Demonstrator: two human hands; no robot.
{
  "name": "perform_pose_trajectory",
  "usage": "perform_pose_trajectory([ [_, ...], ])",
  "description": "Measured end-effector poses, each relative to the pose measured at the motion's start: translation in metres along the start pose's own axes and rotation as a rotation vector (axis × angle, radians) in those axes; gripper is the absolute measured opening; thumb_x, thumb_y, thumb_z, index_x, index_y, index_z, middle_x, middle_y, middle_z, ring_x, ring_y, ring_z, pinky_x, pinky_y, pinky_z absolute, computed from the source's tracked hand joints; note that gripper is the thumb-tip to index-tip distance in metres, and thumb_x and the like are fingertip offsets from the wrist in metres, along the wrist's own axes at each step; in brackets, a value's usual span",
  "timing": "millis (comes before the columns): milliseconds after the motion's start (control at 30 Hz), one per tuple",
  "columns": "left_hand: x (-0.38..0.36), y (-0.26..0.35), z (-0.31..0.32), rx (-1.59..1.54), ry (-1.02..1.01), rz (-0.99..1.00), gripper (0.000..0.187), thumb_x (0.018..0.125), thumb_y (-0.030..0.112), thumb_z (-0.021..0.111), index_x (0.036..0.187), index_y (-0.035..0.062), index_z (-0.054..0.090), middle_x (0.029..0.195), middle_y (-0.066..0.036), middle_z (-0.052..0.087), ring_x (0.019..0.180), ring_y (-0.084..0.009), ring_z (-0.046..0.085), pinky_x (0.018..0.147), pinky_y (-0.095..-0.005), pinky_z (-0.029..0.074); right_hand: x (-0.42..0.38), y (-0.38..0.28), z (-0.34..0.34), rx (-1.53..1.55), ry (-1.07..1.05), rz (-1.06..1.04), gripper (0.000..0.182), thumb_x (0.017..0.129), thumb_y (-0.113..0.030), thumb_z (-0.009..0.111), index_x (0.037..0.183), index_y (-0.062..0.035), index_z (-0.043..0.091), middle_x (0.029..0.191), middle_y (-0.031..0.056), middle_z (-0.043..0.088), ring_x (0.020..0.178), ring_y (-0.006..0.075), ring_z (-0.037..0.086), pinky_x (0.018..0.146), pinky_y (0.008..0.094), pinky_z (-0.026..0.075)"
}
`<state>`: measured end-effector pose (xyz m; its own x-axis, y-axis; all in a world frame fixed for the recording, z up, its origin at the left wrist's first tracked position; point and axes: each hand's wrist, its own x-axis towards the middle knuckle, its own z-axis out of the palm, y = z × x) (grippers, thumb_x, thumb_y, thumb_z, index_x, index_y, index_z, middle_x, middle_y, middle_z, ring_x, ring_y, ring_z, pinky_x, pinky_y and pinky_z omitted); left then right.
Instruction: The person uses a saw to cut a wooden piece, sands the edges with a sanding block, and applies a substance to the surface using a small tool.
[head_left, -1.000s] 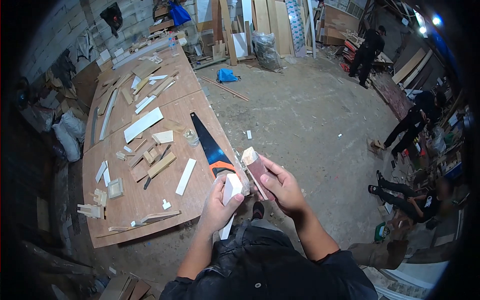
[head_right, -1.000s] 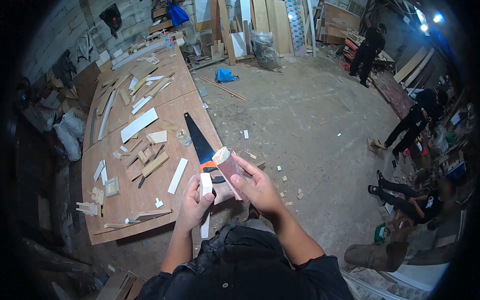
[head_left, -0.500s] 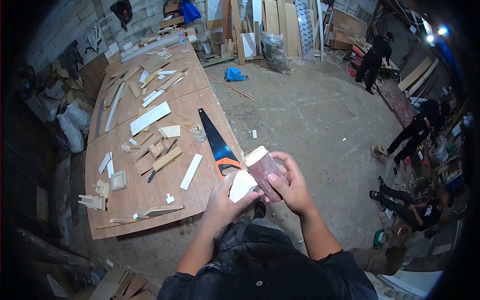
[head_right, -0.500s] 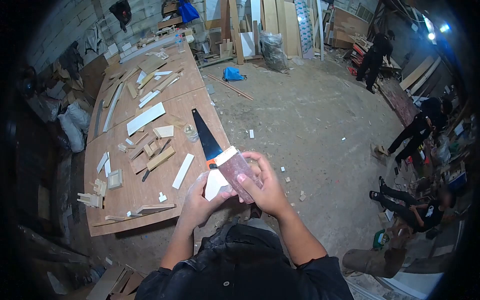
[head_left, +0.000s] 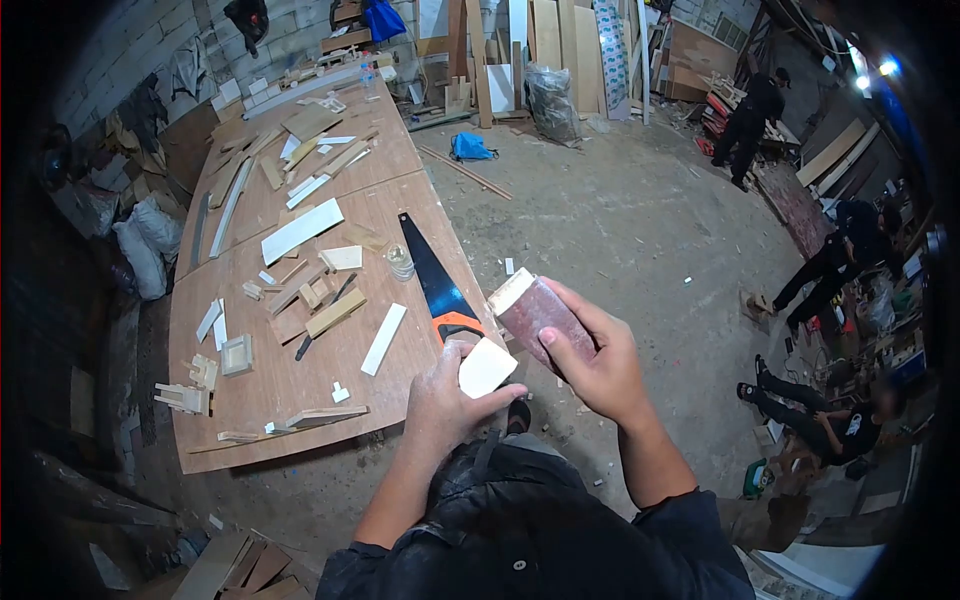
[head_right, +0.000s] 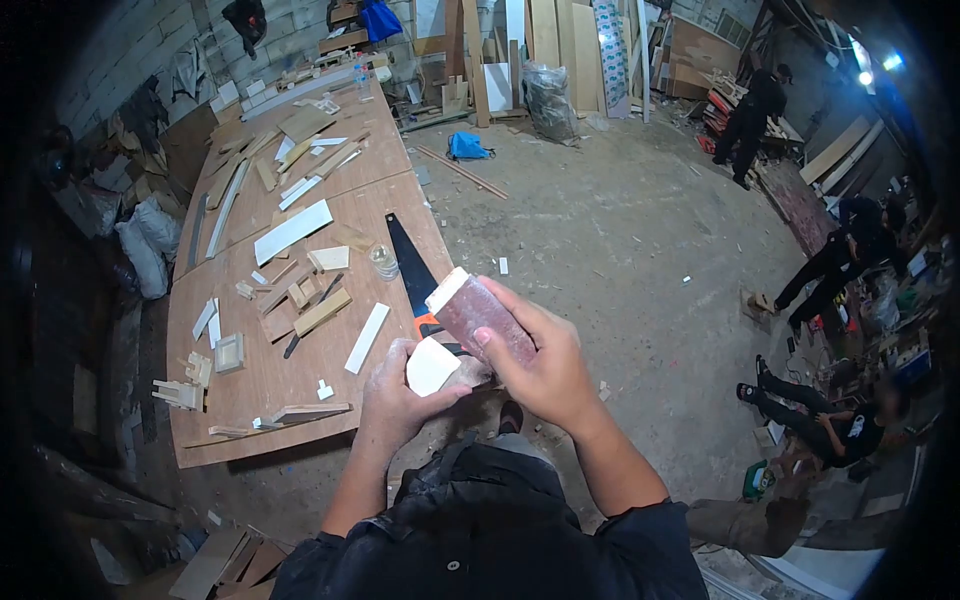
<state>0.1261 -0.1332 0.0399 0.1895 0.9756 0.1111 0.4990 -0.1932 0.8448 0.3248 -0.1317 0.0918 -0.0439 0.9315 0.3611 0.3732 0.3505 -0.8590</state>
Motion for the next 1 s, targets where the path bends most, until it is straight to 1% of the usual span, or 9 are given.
perform_pose_trajectory([
  [100,-0.001,0.001,-0.003,-0.130,0.046,0.011,0.069,0.072,0.053,0.081,0.111,0.0006,0.058,0.093,-0.019,0.069,0.090,-0.0324,0.070,0.076,-0.0398,0.054,0.000,0.003,0.003,0.070,-0.018,0.046,0.048,0.087,-0.013,0.068,0.132,-0.0008,0.058,0.112,0.0203,0.069,0.101,0.0229,0.069,0.089,0.0331,0.051],
  [233,0.001,-0.007,0.003,-0.147,0.057,-0.005,0.065,0.076,0.050,0.080,0.112,0.0006,0.057,0.093,-0.019,0.069,0.089,-0.0322,0.070,0.075,-0.0393,0.053,0.000,0.003,0.005,0.056,-0.061,0.015,0.049,0.087,-0.012,0.068,0.133,-0.0005,0.057,0.113,0.0211,0.069,0.103,0.0230,0.068,0.090,0.0326,0.050],
  [333,0.000,-0.004,0.003,-0.192,0.037,-0.014,0.061,0.079,0.047,0.078,0.111,0.0006,0.057,0.092,-0.018,0.069,0.089,-0.0318,0.069,0.076,-0.0390,0.053,0.004,0.006,0.005,0.009,-0.082,-0.036,0.049,0.087,-0.015,0.069,0.133,-0.0015,0.057,0.110,0.0215,0.069,0.098,0.0264,0.069,0.087,0.0333,0.051],
  [400,0.000,-0.002,0.003,-0.224,-0.013,-0.024,0.058,0.079,0.045,0.079,0.110,0.0008,0.057,0.093,-0.017,0.068,0.090,-0.0301,0.069,0.077,-0.0385,0.052,0.008,0.003,0.003,-0.150,-0.210,-0.131,0.053,0.087,-0.019,0.069,0.137,-0.0061,0.055,0.106,0.0209,0.069,0.092,0.0329,0.068,0.082,0.0351,0.052],
  [533,-0.002,-0.007,0.003,-0.197,-0.027,-0.035,0.058,0.078,0.043,0.080,0.111,0.0010,0.057,0.094,-0.016,0.068,0.089,-0.0287,0.068,0.077,-0.0378,0.051,0.010,-0.008,0.001,-0.283,-0.242,-0.162,0.057,0.085,-0.018,0.070,0.139,-0.0087,0.054,0.103,0.0169,0.069,0.086,0.0320,0.068,0.078,0.0332,0.051],
  [600,-0.004,-0.012,0.005,-0.245,0.011,0.015,0.058,0.077,0.042,0.081,0.112,0.0013,0.057,0.094,-0.015,0.068,0.088,-0.0276,0.068,0.076,-0.0378,0.052,0.011,-0.010,-0.001,-0.369,-0.296,-0.161,0.058,0.085,-0.018,0.069,0.140,-0.0102,0.053,0.092,0.0147,0.068,0.079,0.0313,0.065,0.073,0.0342,0.051],
  [733,-0.005,-0.005,-0.003,-0.220,0.019,0.007,0.059,0.077,0.042,0.081,0.112,0.0016,0.057,0.094,-0.014,0.068,0.088,-0.0275,0.068,0.077,-0.0377,0.052,0.009,-0.006,-0.002,-0.322,-0.291,-0.224,0.058,0.084,-0.017,0.069,0.140,-0.0105,0.054,0.087,0.0141,0.065,0.073,0.0296,0.062,0.069,0.0348,0.049],
  [800,-0.005,0.003,-0.004,-0.250,-0.013,-0.019,0.060,0.077,0.043,0.081,0.113,0.0023,0.057,0.095,-0.015,0.068,0.089,-0.0268,0.068,0.077,-0.0382,0.052,0.008,-0.005,-0.001,-0.307,-0.277,-0.263,0.060,0.085,-0.018,0.068,0.142,-0.0146,0.051,0.075,0.0131,0.057,0.066,0.0321,0.057,0.064,0.0394,0.048],
  [1000,0.000,-0.004,0.001,-0.171,-0.053,-0.018,0.060,0.075,0.044,0.083,0.109,0.0017,0.056,0.095,-0.017,0.069,0.088,-0.0288,0.070,0.075,-0.0382,0.053,0.015,-0.008,0.001,-0.331,-0.264,-0.310,0.058,0.085,-0.018,0.067,0.141,-0.0144,0.053,0.076,0.0133,0.055,0.066,0.0305,0.056,0.063,0.0389,0.047],
])
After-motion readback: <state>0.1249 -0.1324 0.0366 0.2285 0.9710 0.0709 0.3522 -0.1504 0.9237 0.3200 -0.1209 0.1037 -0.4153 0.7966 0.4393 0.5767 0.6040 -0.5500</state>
